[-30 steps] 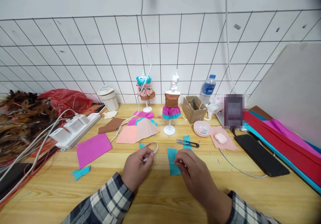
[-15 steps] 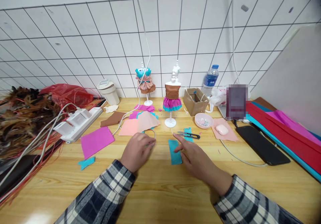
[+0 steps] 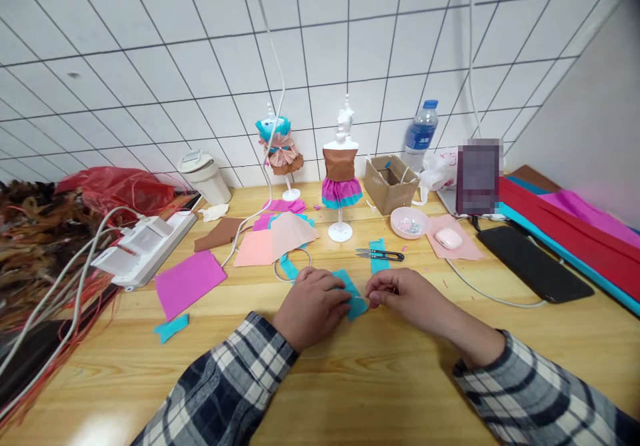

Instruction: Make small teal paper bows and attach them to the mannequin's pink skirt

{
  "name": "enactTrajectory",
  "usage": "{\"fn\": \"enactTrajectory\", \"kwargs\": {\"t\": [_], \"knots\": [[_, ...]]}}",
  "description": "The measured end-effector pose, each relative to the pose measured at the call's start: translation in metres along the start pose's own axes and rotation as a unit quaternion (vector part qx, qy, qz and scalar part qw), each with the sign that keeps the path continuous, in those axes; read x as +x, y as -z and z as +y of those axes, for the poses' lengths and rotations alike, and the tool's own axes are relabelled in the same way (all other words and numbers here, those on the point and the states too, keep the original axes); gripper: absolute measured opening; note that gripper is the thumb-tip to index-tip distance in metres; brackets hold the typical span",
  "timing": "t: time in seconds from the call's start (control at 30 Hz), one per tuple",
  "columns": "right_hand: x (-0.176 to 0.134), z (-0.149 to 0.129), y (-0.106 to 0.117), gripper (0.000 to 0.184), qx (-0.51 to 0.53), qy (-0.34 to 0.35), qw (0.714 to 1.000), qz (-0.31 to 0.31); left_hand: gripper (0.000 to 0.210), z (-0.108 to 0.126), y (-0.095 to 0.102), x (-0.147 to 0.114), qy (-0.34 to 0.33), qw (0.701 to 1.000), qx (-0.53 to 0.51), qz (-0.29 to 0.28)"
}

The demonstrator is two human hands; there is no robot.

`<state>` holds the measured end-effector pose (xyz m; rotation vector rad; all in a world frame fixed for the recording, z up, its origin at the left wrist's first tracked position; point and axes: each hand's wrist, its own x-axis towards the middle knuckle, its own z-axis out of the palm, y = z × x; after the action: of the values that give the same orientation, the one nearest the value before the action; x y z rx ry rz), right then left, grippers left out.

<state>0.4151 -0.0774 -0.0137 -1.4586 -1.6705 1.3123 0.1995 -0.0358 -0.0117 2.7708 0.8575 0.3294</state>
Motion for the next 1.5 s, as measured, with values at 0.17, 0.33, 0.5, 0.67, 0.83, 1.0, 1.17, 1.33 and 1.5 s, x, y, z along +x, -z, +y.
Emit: {"fn": "enactTrajectory", "kwargs": {"t": [0.17,0.33,0.5,0.67,0.83,1.0,1.17,1.33,1.5], "knots": [[0.001,0.0,0.001,0.011,0.0,0.003,1.0,0.017,0.017,0.005,0.0,-0.001,0.036,0.999,0.001,-0.012],[0.004,0.003,0.001,0.009,0.019,0.015,0.996,0.082,0.022,0.004,-0.002,-0.003,0.05,0.998,0.004,-0.027],[0.004,0.002,0.002,0.032,0.002,0.008,0.994,0.105,0.022,0.005,-0.003,-0.005,0.051,0.998,0.009,-0.026],[0.004,0.0,0.003,0.01,0.014,-0.007,0.995,0.102,0.027,0.002,-0.001,-0.006,0.043,0.999,0.004,-0.019],[0.008,0.004,0.01,0.009,-0.094,0.038,0.983,0.156,0.025,-0.007,0.013,-0.022,0.01,1.0,0.017,-0.006],[0.008,0.005,0.008,0.01,-0.065,0.042,0.987,0.138,0.033,0.0,0.012,-0.03,-0.007,0.996,0.066,-0.055],[0.005,0.001,-0.003,0.016,-0.083,0.093,0.987,0.101,0.042,0.028,-0.002,-0.025,0.0,0.996,0.076,-0.056],[0.004,-0.003,-0.011,0.018,-0.11,0.07,0.987,0.09,0.051,0.047,-0.011,-0.03,0.011,0.995,0.084,-0.044],[0.004,-0.008,-0.01,0.025,-0.152,0.031,0.986,0.063,0.047,0.052,-0.017,-0.034,0.003,0.995,0.09,-0.044]]}}
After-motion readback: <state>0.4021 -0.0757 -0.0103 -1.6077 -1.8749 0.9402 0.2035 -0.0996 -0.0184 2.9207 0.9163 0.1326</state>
